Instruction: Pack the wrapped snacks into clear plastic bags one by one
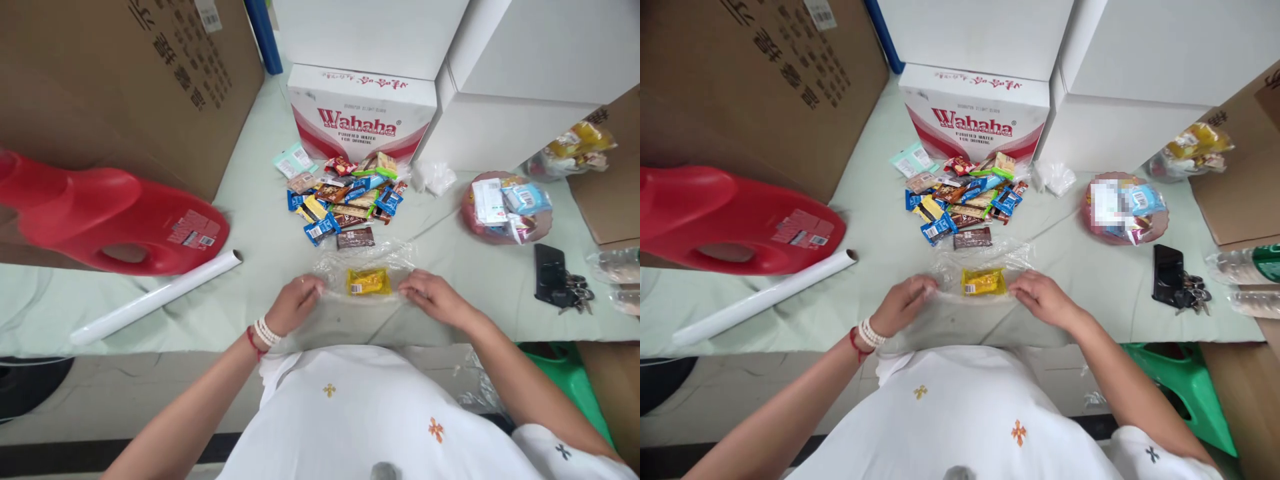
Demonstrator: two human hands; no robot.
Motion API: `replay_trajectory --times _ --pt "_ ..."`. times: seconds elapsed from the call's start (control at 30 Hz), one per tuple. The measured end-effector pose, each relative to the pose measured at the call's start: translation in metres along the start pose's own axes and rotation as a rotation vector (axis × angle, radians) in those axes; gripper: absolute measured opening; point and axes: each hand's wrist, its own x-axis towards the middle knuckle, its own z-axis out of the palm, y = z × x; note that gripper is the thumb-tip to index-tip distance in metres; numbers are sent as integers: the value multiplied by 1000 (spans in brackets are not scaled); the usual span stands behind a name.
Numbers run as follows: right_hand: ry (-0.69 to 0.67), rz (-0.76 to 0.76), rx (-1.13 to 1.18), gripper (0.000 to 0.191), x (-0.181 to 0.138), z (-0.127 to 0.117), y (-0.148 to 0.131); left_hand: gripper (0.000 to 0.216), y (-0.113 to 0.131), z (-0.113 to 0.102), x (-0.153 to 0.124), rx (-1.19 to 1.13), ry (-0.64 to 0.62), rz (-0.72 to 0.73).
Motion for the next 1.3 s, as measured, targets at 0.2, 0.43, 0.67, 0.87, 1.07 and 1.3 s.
replay_trajectory --times 0.2,0.43,0.67,0.87,1.07,1.3 --pt "160 151 -429 33 66 -29 23 33 1 -15 40 282 514 -278" --pt "135 351 -482 53 112 3 29 31 67 14 15 407 336 99" --pt "55 132 -220 32 97 -5 8 40 75 57 53 444 -57 -32" --pt "-158 -86 -299 47 45 26 -14 29 54 55 44 195 -49 -41" --pt "-140 -120 -347 57 30 48 -2 28 10 29 8 -433 348 -215" --pt "-137 -137 -354 53 36 44 -4 39 12 7 30 -130 520 -426"
